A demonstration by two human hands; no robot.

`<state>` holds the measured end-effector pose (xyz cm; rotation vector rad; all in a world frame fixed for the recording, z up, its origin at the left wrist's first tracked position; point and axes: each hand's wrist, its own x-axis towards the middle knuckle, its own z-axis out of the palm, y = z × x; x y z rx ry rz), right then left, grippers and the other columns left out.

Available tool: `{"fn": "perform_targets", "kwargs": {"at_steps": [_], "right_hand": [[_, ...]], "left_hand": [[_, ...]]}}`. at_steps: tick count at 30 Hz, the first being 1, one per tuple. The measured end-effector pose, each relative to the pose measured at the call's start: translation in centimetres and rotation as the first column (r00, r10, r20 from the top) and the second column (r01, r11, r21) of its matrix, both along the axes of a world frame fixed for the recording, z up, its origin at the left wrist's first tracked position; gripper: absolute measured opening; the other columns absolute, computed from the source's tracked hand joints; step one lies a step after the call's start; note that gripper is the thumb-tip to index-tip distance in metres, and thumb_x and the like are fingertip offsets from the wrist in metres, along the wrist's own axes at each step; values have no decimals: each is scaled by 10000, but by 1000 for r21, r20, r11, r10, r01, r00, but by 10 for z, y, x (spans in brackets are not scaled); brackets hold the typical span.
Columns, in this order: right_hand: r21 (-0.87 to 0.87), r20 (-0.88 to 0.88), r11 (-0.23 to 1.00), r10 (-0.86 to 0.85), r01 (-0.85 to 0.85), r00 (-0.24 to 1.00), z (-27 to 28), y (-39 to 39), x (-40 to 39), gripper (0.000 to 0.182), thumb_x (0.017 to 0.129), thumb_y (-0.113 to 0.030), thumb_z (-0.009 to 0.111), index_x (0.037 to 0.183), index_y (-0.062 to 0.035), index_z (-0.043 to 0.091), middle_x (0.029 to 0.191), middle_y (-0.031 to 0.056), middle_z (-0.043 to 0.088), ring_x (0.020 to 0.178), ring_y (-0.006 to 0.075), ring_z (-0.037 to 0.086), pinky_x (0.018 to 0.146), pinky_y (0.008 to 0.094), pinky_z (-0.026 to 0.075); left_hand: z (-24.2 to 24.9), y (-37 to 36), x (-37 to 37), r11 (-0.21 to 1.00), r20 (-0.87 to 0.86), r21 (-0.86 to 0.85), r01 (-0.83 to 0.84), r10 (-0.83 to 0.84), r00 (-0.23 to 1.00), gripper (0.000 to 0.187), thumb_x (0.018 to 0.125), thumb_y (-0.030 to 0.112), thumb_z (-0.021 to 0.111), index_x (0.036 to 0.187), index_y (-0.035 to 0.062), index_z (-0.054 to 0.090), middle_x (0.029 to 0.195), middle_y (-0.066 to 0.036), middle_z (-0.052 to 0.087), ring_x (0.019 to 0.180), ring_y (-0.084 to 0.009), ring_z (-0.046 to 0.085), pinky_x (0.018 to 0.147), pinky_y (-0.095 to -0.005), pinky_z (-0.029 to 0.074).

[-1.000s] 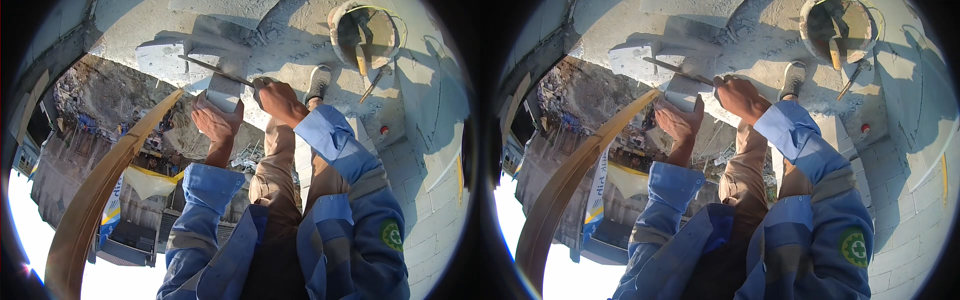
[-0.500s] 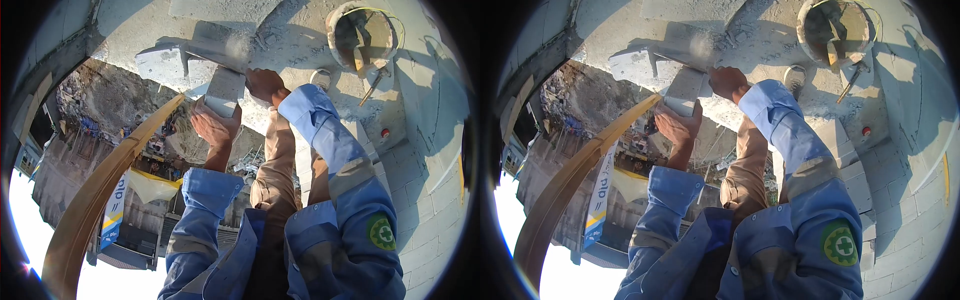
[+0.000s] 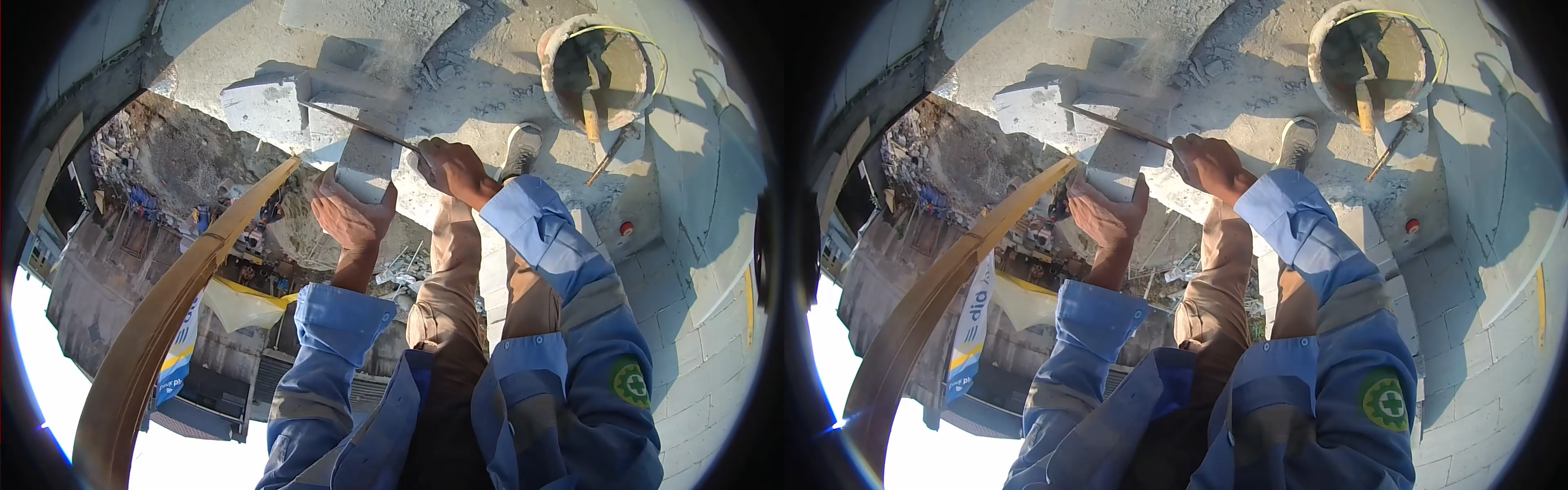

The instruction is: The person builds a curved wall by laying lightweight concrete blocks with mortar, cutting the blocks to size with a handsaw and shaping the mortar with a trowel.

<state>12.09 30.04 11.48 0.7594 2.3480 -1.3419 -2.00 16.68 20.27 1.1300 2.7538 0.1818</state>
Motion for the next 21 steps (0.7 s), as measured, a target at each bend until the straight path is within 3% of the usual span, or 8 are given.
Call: {"fn": "perform_targets", "kwargs": {"at_steps": [1, 3, 9, 12, 13, 16, 18, 21], "right_hand": [[-15, -42, 1000, -4, 3, 999, 2, -1, 10, 221, 936, -237, 591, 1024, -35, 594, 896, 210, 677, 800, 392, 698, 673, 506, 555], [27, 82, 1000, 13, -15, 997, -13, -4, 2, 220, 934, -246, 595, 1006, -38, 594, 876, 203, 675, 777, 389, 699, 656, 500, 554], [83, -32, 997, 10, -8, 999, -31, -1, -2, 232, 920, -276, 604, 981, -52, 598, 840, 178, 667, 717, 377, 695, 638, 502, 554], [101, -193, 995, -3, 23, 981, -42, -2, 12, 228, 914, -260, 632, 975, -44, 588, 808, 154, 646, 694, 368, 693, 609, 491, 557], [118, -49, 992, 42, -36, 998, -61, 0, 8, 239, 912, -263, 640, 995, -43, 591, 802, 156, 642, 671, 367, 686, 584, 476, 556], [194, -114, 979, 82, -58, 990, -65, 16, -8, 239, 911, -268, 638, 997, -51, 587, 801, 155, 640, 664, 367, 679, 577, 466, 553], [68, -221, 998, 6, 9, 975, -46, 7, 0, 214, 848, -206, 690, 939, -54, 571, 830, 152, 644, 697, 370, 666, 617, 464, 536], [107, -135, 994, 25, -10, 990, -56, 4, 3, 212, 847, -202, 682, 943, -51, 570, 819, 165, 639, 712, 383, 666, 631, 478, 531]], "left_hand": [[0, 2, -3, 1000, 3, -14, -5, 5, 1000, 840, 609, 374, 847, 1246, -16, 462, 1078, -190, 526, 1006, -396, 550, 851, -512, 456], [-2, 2, 0, 999, -16, 50, 16, -15, 1000, 827, 604, 367, 843, 1234, -9, 461, 1079, -181, 522, 1003, -398, 549, 843, -517, 457], [5, 5, 0, 998, -8, 36, 52, -52, 999, 847, 597, 353, 851, 1249, 6, 436, 1105, -183, 522, 1006, -397, 550, 846, -510, 458], [0, 4, -6, 999, 5, 31, 22, -22, 1000, 856, 598, 353, 848, 1262, 14, 427, 1109, -184, 522, 1003, -393, 551, 847, -503, 454], [2, 1, -2, 999, 21, 31, 20, -20, 1000, 861, 596, 354, 848, 1267, 17, 425, 1111, -183, 522, 998, -390, 551, 846, -500, 450], [0, 3, -4, 999, 18, 45, 19, -20, 1000, 884, 587, 358, 859, 1277, 18, 424, 1115, -185, 525, 987, -384, 553, 847, -501, 443], [1, 2, -1, 1000, 21, 16, 4, -5, 1000, 887, 584, 360, 862, 1277, 20, 425, 1118, -185, 526, 986, -382, 553, 847, -501, 441], [4, -3, 2, 1000, 65, 1, -26, 26, 998, 883, 586, 361, 855, 1283, 26, 428, 1121, -180, 527, 1003, -378, 551, 851, -493, 442]]}}
